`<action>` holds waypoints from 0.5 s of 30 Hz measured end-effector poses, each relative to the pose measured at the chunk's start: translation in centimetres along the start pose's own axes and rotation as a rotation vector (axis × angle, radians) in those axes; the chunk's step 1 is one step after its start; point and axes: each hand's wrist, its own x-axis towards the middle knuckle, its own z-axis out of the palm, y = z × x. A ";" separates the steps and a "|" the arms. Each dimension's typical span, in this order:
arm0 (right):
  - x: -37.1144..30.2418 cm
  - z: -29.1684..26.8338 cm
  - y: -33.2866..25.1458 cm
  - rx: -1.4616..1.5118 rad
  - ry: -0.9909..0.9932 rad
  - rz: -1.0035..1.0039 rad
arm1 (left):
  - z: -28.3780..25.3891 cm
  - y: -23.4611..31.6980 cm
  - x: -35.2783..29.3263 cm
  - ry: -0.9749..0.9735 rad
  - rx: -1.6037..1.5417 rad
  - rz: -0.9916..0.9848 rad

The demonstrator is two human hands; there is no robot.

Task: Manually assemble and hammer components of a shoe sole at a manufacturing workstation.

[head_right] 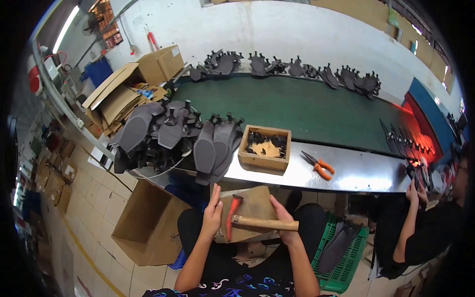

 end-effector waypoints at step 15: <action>-1.0 2.8 1.4 -0.399 0.217 -0.220 | -2.4 -1.3 1.1 0.143 -0.385 -0.111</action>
